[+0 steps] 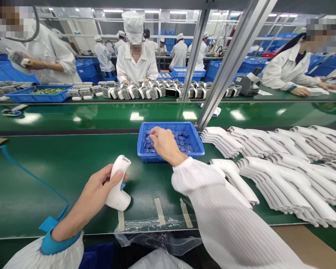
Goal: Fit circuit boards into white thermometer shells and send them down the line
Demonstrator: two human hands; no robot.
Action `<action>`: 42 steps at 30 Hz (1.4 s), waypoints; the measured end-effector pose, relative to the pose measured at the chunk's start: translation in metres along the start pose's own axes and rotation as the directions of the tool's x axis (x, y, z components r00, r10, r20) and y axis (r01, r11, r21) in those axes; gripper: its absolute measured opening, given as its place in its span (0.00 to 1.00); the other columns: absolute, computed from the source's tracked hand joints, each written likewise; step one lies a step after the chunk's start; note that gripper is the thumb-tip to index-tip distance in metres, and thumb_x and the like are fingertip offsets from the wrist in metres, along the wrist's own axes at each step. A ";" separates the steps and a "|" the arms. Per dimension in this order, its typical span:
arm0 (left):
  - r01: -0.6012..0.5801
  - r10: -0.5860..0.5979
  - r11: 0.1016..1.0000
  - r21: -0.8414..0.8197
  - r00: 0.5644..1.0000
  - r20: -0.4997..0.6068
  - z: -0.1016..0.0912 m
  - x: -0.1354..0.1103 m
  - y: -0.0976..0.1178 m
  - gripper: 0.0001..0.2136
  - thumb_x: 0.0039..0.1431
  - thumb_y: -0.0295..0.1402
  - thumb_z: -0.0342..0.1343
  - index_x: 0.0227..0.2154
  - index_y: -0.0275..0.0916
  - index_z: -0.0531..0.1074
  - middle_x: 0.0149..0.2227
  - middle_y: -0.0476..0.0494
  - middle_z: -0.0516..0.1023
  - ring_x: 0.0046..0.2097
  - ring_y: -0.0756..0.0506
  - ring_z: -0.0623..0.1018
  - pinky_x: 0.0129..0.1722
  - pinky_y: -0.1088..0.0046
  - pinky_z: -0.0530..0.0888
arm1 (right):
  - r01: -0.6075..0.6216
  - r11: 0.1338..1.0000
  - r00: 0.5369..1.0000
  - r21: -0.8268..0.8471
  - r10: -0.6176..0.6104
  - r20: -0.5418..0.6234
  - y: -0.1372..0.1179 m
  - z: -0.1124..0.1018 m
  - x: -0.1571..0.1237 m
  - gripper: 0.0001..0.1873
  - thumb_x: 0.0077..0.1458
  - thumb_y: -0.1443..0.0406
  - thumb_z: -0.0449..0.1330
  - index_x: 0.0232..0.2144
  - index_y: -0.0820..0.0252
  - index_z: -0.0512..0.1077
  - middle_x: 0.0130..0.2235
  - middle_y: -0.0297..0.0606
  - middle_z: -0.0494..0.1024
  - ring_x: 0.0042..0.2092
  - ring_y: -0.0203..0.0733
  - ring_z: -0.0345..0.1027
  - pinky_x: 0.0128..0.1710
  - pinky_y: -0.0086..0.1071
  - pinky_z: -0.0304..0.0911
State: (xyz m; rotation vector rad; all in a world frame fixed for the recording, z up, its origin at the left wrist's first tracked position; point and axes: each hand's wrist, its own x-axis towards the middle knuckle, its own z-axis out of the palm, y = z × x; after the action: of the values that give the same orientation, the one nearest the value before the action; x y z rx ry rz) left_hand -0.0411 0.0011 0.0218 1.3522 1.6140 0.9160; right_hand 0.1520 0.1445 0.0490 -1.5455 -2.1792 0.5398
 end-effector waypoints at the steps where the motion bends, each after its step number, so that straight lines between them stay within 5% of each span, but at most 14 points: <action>1: -0.034 0.035 0.999 0.032 0.999 -0.017 0.002 0.000 0.002 0.20 0.64 0.52 0.51 0.39 0.38 0.74 0.36 0.44 0.79 0.36 0.44 0.76 0.33 0.71 0.68 | 0.031 0.999 0.999 0.044 -0.030 -0.027 -0.006 -0.003 -0.016 0.12 0.67 0.66 0.52 0.46 0.60 0.75 0.37 0.37 0.83 0.40 0.39 0.78 0.44 0.31 0.68; 5: -0.139 0.156 0.972 0.190 0.985 -0.075 0.015 0.002 0.012 0.19 0.66 0.49 0.51 0.47 0.40 0.73 0.34 0.48 0.78 0.34 0.46 0.74 0.34 0.71 0.67 | 0.150 0.922 0.987 0.357 -0.118 -0.108 -0.023 -0.001 -0.075 0.11 0.65 0.66 0.55 0.41 0.56 0.78 0.35 0.33 0.83 0.36 0.38 0.77 0.39 0.31 0.69; 11: -0.198 0.199 0.957 0.212 0.980 0.015 0.027 -0.004 0.021 0.18 0.67 0.47 0.51 0.50 0.42 0.73 0.36 0.50 0.79 0.34 0.47 0.74 0.34 0.73 0.67 | -0.013 0.794 0.994 0.608 0.079 -0.081 -0.014 0.008 -0.104 0.09 0.59 0.67 0.61 0.38 0.52 0.81 0.36 0.29 0.84 0.36 0.38 0.78 0.40 0.33 0.72; 14: -0.175 0.172 0.965 0.195 0.985 0.033 0.030 -0.006 0.024 0.18 0.67 0.48 0.51 0.50 0.41 0.73 0.34 0.50 0.78 0.33 0.47 0.74 0.33 0.73 0.67 | 0.018 0.807 0.966 0.590 0.139 -0.219 -0.012 0.010 -0.105 0.07 0.58 0.66 0.63 0.35 0.52 0.82 0.34 0.29 0.85 0.35 0.39 0.79 0.39 0.32 0.74; 18: -0.131 0.131 0.978 0.160 0.991 0.010 0.035 -0.006 0.027 0.19 0.66 0.50 0.50 0.45 0.40 0.74 0.31 0.51 0.76 0.31 0.48 0.72 0.31 0.72 0.66 | 0.168 0.882 0.842 0.441 0.104 -0.529 -0.017 0.020 -0.106 0.08 0.59 0.68 0.61 0.35 0.54 0.82 0.35 0.32 0.85 0.36 0.39 0.80 0.41 0.31 0.75; 23: -0.108 0.113 0.981 0.161 0.993 -0.020 0.039 -0.004 0.033 0.20 0.65 0.52 0.50 0.37 0.39 0.74 0.29 0.49 0.76 0.31 0.47 0.73 0.29 0.72 0.64 | 0.228 0.921 0.753 0.315 0.039 -0.657 -0.016 0.036 -0.100 0.11 0.62 0.67 0.58 0.35 0.53 0.81 0.36 0.33 0.85 0.38 0.40 0.80 0.43 0.34 0.76; 26: -0.096 0.115 0.970 0.223 0.991 -0.071 0.040 -0.004 0.036 0.20 0.65 0.52 0.50 0.37 0.39 0.75 0.28 0.49 0.75 0.29 0.46 0.72 0.29 0.72 0.63 | 0.186 0.907 0.814 0.377 0.073 -0.577 -0.014 0.035 -0.096 0.11 0.62 0.67 0.57 0.37 0.55 0.81 0.37 0.35 0.85 0.37 0.40 0.80 0.42 0.34 0.76; 29: -0.128 0.155 0.956 0.265 0.984 -0.085 0.038 -0.005 0.034 0.19 0.66 0.50 0.50 0.43 0.40 0.75 0.30 0.49 0.77 0.30 0.46 0.73 0.30 0.72 0.65 | 0.039 0.796 0.962 0.604 0.134 -0.238 -0.011 0.028 -0.097 0.12 0.63 0.65 0.56 0.41 0.56 0.80 0.33 0.34 0.84 0.30 0.39 0.79 0.33 0.32 0.76; 31: -0.143 0.175 0.941 0.307 0.981 -0.081 0.036 -0.006 0.032 0.18 0.66 0.48 0.51 0.46 0.41 0.75 0.32 0.48 0.78 0.31 0.46 0.74 0.31 0.72 0.65 | -0.054 0.746 0.987 0.664 0.142 -0.080 -0.008 0.023 -0.100 0.12 0.62 0.64 0.56 0.40 0.56 0.80 0.29 0.33 0.83 0.27 0.39 0.78 0.29 0.31 0.74; 36: -0.126 0.167 0.926 0.355 0.982 -0.087 0.038 -0.007 0.028 0.18 0.66 0.47 0.50 0.49 0.42 0.74 0.32 0.48 0.79 0.31 0.45 0.74 0.30 0.72 0.65 | -0.074 0.857 0.937 0.509 0.235 -0.260 -0.008 0.019 -0.102 0.11 0.62 0.64 0.56 0.38 0.59 0.79 0.32 0.36 0.83 0.31 0.40 0.78 0.37 0.34 0.73; 42: -0.204 0.211 0.948 0.243 0.977 -0.003 0.037 -0.005 0.025 0.18 0.67 0.46 0.50 0.51 0.42 0.73 0.37 0.49 0.79 0.33 0.47 0.74 0.33 0.73 0.67 | 0.073 0.757 0.987 0.649 0.038 -0.154 -0.011 0.009 -0.103 0.11 0.61 0.67 0.58 0.41 0.54 0.80 0.41 0.33 0.84 0.39 0.39 0.79 0.44 0.34 0.73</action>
State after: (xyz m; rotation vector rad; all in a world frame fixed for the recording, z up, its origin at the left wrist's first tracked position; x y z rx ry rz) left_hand 0.0028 0.0008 0.0309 1.7110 1.6691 0.8857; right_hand 0.1694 0.0430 0.0356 -1.1233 -1.6122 1.0079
